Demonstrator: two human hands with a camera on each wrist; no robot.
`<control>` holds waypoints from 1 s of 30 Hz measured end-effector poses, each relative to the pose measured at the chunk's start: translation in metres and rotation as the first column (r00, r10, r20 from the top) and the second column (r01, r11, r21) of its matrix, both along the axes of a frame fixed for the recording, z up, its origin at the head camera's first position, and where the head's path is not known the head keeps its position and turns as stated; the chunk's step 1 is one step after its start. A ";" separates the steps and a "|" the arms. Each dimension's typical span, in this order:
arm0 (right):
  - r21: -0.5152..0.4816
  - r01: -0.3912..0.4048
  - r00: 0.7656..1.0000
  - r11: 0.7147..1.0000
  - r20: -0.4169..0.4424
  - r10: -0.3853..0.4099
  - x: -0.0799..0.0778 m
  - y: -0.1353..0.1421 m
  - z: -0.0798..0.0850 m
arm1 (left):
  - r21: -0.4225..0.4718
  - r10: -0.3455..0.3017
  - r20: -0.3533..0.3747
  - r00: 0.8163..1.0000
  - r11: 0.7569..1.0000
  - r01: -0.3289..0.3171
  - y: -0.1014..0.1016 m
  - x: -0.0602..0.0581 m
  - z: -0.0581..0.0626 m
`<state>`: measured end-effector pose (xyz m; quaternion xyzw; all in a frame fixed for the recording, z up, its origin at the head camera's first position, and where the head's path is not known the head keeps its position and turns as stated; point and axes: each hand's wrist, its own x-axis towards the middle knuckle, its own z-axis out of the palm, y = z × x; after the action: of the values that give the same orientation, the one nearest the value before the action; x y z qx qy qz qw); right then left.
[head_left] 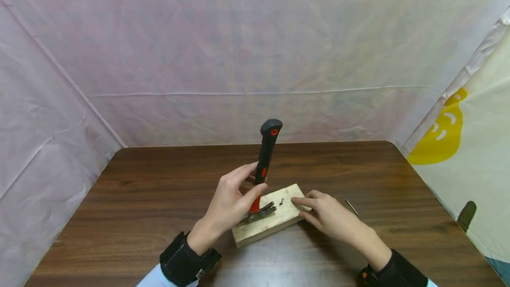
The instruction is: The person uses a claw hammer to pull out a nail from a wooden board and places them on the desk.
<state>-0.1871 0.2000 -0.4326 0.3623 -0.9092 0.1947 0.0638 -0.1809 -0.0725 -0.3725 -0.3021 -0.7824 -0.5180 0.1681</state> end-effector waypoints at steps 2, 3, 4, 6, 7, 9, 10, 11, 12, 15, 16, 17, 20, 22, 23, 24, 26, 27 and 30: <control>0.001 -0.001 1.000 1.000 0.004 0.001 0.001 -0.001 0.000 | -0.006 -0.001 -0.004 1.000 1.000 0.001 0.001 0.000 0.000; 0.002 -0.001 1.000 1.000 0.007 0.001 0.001 -0.001 0.000 | -0.010 0.000 -0.006 1.000 1.000 0.000 0.001 -0.001 0.000; 0.003 -0.001 1.000 1.000 0.010 0.001 0.002 -0.002 0.001 | -0.014 0.002 -0.008 1.000 1.000 -0.002 0.001 -0.001 0.000; 0.006 -0.001 1.000 1.000 0.015 0.001 0.003 -0.003 0.001 | -0.019 0.007 -0.018 1.000 1.000 -0.007 0.002 -0.002 0.000; 0.007 -0.001 1.000 1.000 0.019 0.001 0.003 -0.004 0.002 | -0.022 0.010 -0.024 1.000 1.000 -0.011 0.002 -0.002 -0.001; 0.005 0.002 1.000 1.000 0.029 -0.002 0.004 -0.005 0.002 | -0.027 0.016 -0.035 0.999 0.999 -0.017 0.002 -0.003 0.000; 0.005 0.004 0.999 1.000 0.031 -0.004 0.005 -0.006 0.002 | -0.030 0.019 -0.041 0.999 0.999 -0.020 0.003 -0.003 -0.001; 0.004 0.005 0.999 1.000 0.034 -0.005 0.005 -0.006 0.002 | -0.033 0.021 -0.045 0.999 0.999 -0.022 0.003 -0.003 -0.001; 0.003 0.006 0.999 1.000 0.034 -0.006 0.005 -0.007 0.002 | -0.034 0.021 -0.048 0.999 0.999 -0.023 0.003 -0.003 -0.001; 0.000 0.003 1.000 1.000 0.025 -0.003 0.006 -0.008 0.002 | -0.036 0.018 -0.049 0.999 0.999 -0.019 0.004 -0.004 -0.001; -0.001 0.000 1.000 1.000 0.019 0.000 0.006 -0.009 0.002 | -0.036 0.016 -0.049 0.999 0.999 -0.018 0.004 -0.004 -0.001; -0.003 -0.004 1.000 1.000 0.017 0.004 0.006 -0.009 0.002 | -0.035 0.014 -0.049 0.999 0.999 -0.015 0.005 -0.004 -0.001; -0.003 -0.016 1.000 1.000 0.014 0.016 0.007 -0.010 0.003 | -0.041 0.008 -0.048 0.999 0.999 -0.009 0.007 -0.005 -0.001; 0.000 -0.019 1.000 1.000 0.019 0.019 0.007 -0.010 0.003 | -0.045 0.003 -0.045 0.999 0.999 -0.005 0.008 -0.005 0.000; 0.001 -0.021 1.000 1.000 0.023 0.021 0.007 -0.011 0.003 | -0.046 0.001 -0.045 0.999 0.999 -0.003 0.009 -0.005 0.000; 0.002 -0.023 0.999 1.000 0.023 0.023 0.007 -0.011 0.003 | -0.046 0.000 -0.047 0.999 0.999 -0.002 0.009 -0.005 0.000; 0.003 -0.025 0.999 1.000 0.028 0.025 0.007 -0.011 0.003 | -0.047 -0.002 -0.051 0.999 0.999 0.000 0.011 -0.006 0.000; 0.003 -0.026 0.999 1.000 0.028 0.026 0.007 -0.011 0.003 | -0.047 -0.002 -0.054 0.999 0.999 -0.001 0.011 -0.006 0.000; 0.004 -0.028 0.999 1.000 0.021 0.028 0.006 -0.011 0.003 | -0.046 -0.003 -0.058 0.998 0.999 0.000 0.012 -0.007 0.001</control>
<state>-0.1808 0.1886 -0.4300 0.3733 -0.9050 0.1976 0.0507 -0.1876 -0.0602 -0.3715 -0.3215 -0.7886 -0.4910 0.1833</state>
